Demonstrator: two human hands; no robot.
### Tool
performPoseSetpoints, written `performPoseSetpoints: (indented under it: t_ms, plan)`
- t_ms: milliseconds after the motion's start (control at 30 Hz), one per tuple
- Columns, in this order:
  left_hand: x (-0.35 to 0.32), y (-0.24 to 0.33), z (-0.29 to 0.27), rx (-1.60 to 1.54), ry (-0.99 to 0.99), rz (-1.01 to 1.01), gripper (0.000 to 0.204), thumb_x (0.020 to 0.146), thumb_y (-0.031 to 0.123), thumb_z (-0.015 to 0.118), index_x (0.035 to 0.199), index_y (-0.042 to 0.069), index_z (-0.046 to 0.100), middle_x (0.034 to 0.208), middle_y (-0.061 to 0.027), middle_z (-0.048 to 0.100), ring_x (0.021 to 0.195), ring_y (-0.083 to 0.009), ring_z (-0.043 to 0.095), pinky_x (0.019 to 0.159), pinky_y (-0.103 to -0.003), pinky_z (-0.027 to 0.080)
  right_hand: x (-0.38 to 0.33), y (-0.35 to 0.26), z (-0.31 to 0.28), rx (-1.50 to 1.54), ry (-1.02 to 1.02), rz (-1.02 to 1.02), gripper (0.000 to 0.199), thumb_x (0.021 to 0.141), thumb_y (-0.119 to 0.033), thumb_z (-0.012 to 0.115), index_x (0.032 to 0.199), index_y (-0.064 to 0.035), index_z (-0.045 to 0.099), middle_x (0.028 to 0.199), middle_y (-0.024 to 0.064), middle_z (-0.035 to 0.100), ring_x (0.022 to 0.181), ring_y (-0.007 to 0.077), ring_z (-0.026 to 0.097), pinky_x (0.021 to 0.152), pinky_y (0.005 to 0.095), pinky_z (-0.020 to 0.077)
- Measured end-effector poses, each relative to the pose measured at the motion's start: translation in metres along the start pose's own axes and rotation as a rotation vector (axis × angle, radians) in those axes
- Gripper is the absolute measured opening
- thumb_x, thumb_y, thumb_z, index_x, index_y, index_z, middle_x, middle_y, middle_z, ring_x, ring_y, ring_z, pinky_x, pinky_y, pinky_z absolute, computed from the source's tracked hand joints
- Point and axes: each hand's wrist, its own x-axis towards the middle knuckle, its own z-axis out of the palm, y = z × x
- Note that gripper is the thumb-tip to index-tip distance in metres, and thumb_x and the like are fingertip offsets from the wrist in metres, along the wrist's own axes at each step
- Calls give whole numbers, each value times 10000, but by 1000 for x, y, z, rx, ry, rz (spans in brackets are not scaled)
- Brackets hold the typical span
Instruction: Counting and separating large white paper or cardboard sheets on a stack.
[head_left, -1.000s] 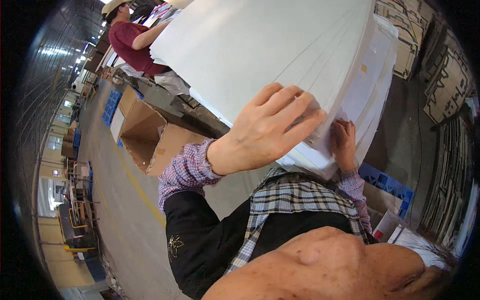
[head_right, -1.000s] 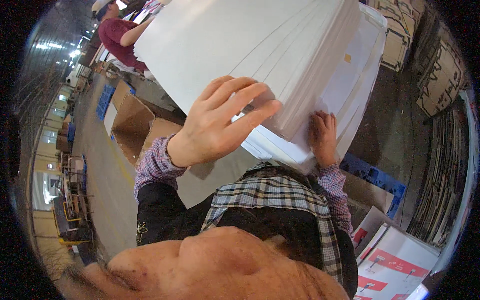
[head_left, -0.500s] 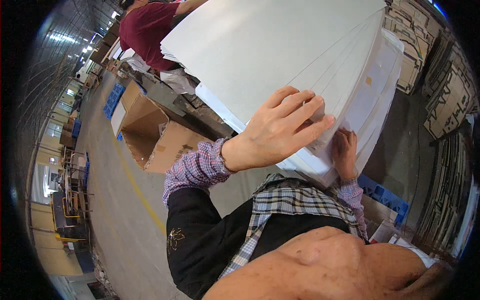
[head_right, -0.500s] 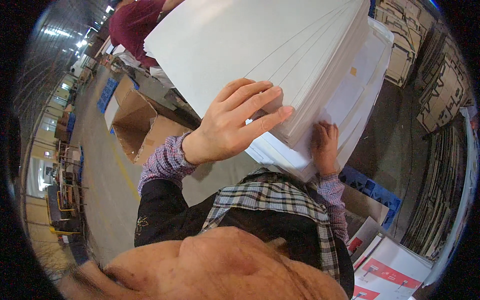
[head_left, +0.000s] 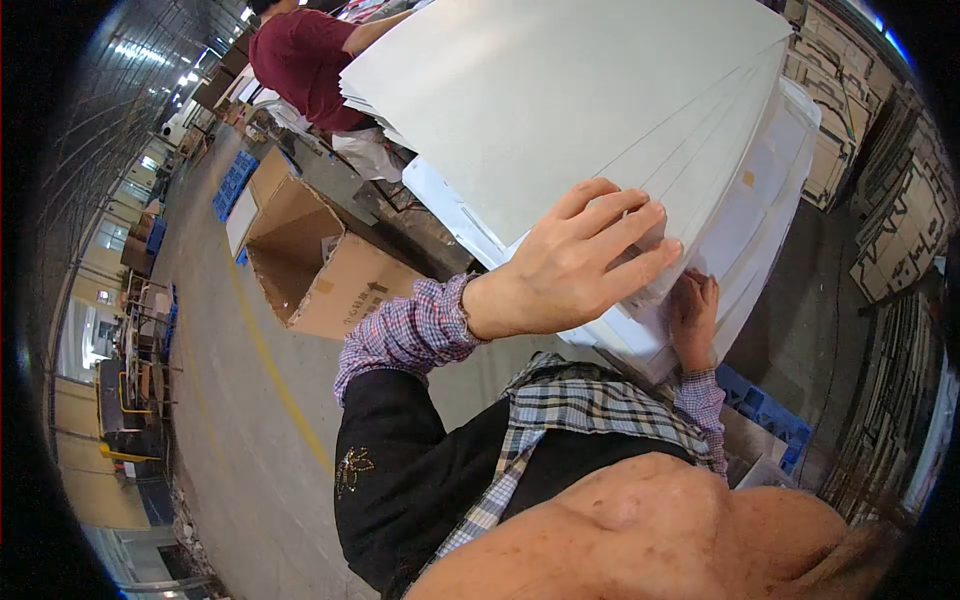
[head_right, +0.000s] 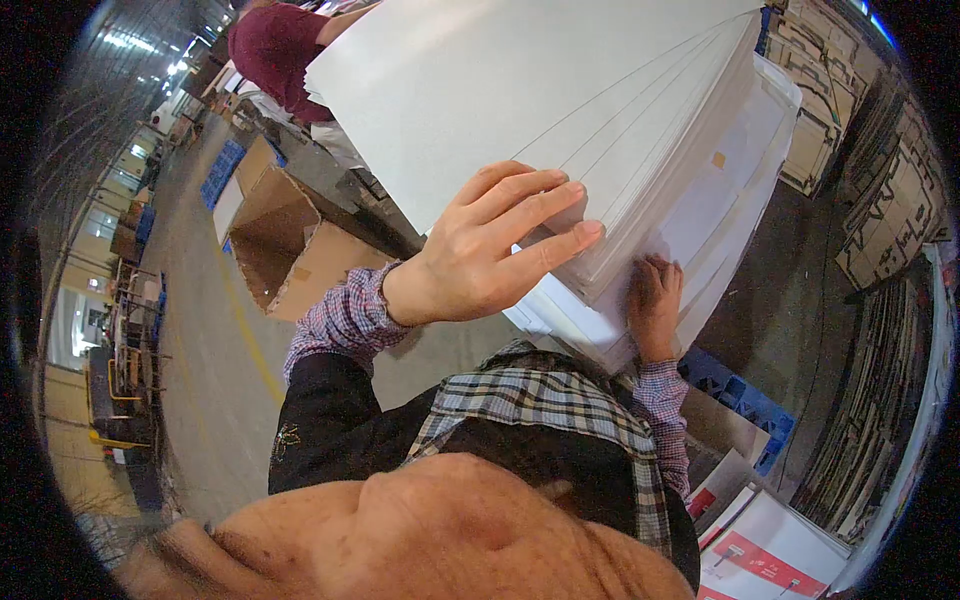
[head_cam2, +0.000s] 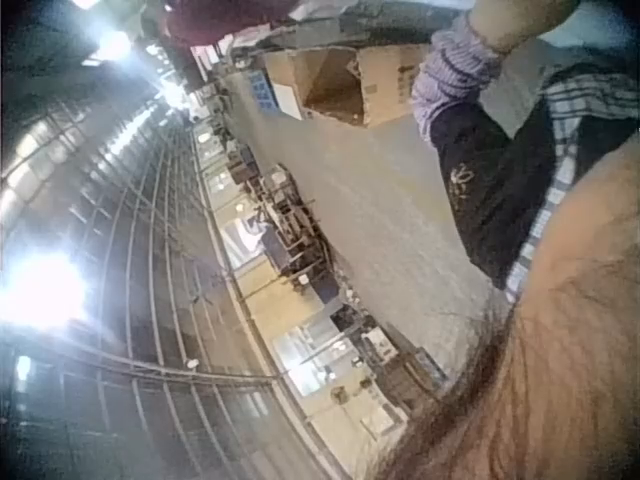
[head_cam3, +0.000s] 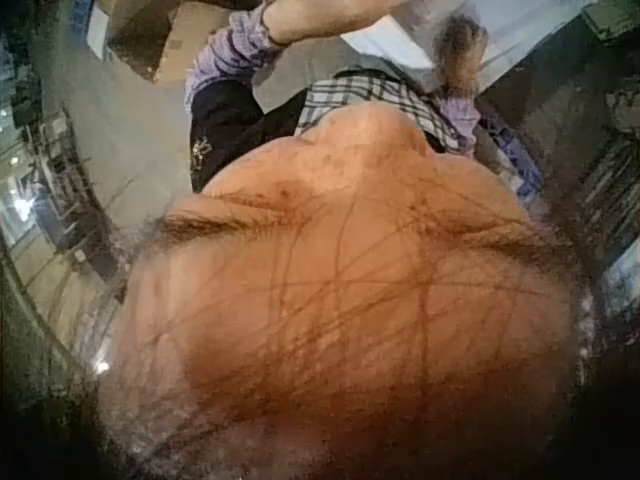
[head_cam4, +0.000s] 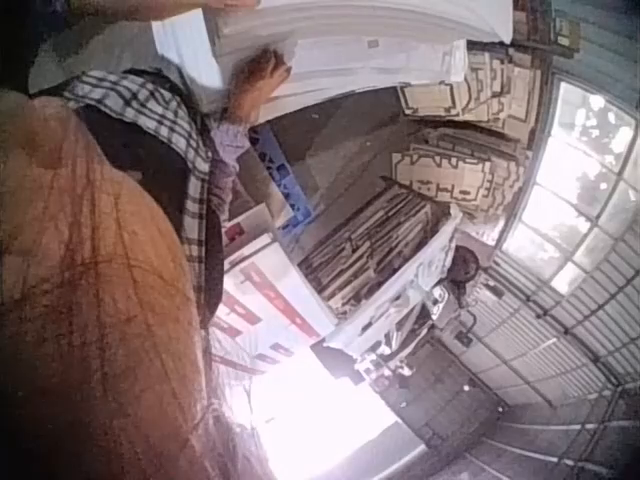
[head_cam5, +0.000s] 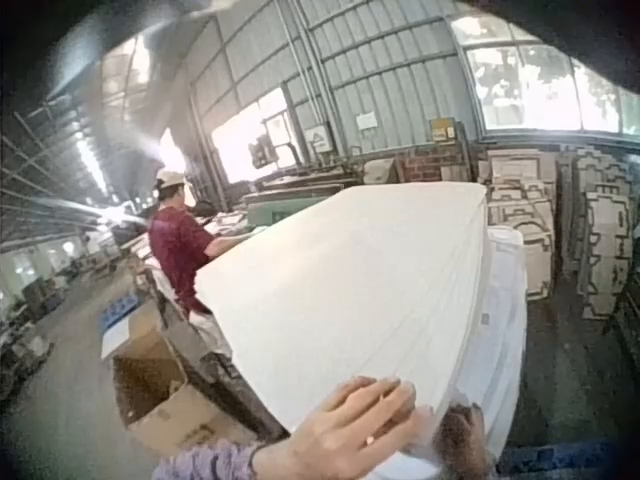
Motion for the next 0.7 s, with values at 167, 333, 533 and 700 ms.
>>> performPoseSetpoints:
  t_ms: [167, 333, 533, 700]
  plan:
    - [1, 2, 3, 7, 43, -18, 348, 803, 104, 720, 1148, 104, 764, 1174, -152, 708, 1059, -313, 691, 953, -487, 538, -2, 4, 2, -11, -20, 15, 356, 851, 26, 637, 1206, 5, 652, 1204, 217, 617, 1196, 439, 547, 1141, 582, 361]
    - [4, 6, -2, 21, 4, -38, 337, 796, 96, 726, 1131, 111, 764, 1157, -135, 714, 1051, -293, 704, 997, -524, 504, -1, 2, 0, -9, -17, 13, 358, 852, 14, 638, 1210, 6, 650, 1204, 220, 614, 1190, 449, 542, 1134, 586, 364]
    - [2, 6, 1, 12, 31, -55, 320, 814, 97, 726, 1132, 113, 763, 1149, -123, 715, 1045, -294, 721, 1014, -534, 493, -2, 4, 1, -2, -16, 9, 361, 840, 21, 643, 1200, -3, 645, 1205, 221, 614, 1202, 448, 541, 1141, 589, 363]
    - [4, 7, 0, 16, 36, -62, 326, 812, 106, 733, 1137, 114, 761, 1155, -123, 711, 1046, -295, 719, 1018, -533, 491, -4, 8, 3, -14, -13, 0, 374, 837, 26, 636, 1210, -9, 639, 1214, 222, 614, 1216, 442, 544, 1151, 591, 356]
